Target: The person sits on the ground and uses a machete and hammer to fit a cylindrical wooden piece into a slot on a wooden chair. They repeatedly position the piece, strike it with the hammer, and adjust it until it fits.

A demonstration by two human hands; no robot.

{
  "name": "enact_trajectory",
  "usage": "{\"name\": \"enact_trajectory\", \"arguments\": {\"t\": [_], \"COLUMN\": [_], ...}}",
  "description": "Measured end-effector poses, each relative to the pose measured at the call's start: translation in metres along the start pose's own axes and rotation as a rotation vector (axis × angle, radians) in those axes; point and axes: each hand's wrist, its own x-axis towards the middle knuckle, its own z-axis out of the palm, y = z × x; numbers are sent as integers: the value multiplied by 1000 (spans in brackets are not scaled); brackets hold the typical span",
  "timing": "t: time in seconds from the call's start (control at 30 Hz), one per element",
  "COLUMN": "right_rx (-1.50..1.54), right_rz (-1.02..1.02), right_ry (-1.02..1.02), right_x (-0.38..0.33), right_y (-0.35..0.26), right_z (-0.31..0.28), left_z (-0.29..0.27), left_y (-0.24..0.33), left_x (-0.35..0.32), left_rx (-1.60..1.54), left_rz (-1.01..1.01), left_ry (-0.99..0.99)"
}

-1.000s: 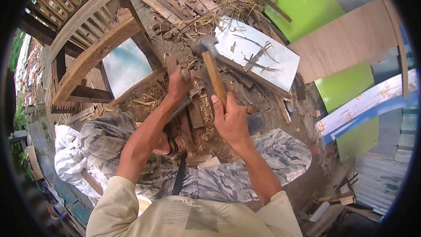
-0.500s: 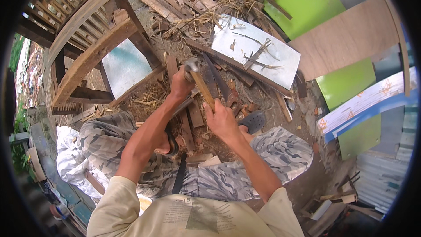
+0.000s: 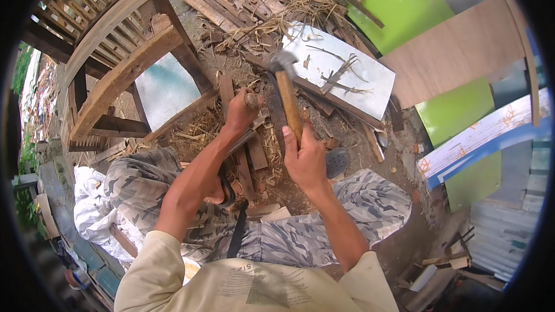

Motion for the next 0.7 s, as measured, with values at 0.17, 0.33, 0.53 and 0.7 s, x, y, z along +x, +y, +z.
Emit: {"name": "enact_trajectory", "arguments": {"t": [0.17, 0.33, 0.53, 0.7], "right_rx": [-111, -35, 35, -371], "right_rz": [-18, -4, 130, 418], "right_ry": [-98, 2, 81, -319], "right_x": [5, 6, 20, 8], "right_y": [38, -10, 28, 203], "right_z": [27, -3, -3, 58], "left_z": [8, 24, 1, -10], "left_y": [-1, 9, 13, 0], "left_x": [-6, -15, 2, 9], "left_rx": [23, -56, -44, -139], "left_rz": [285, 155, -42, -80], "left_ry": [-214, -57, -3, 35]}}
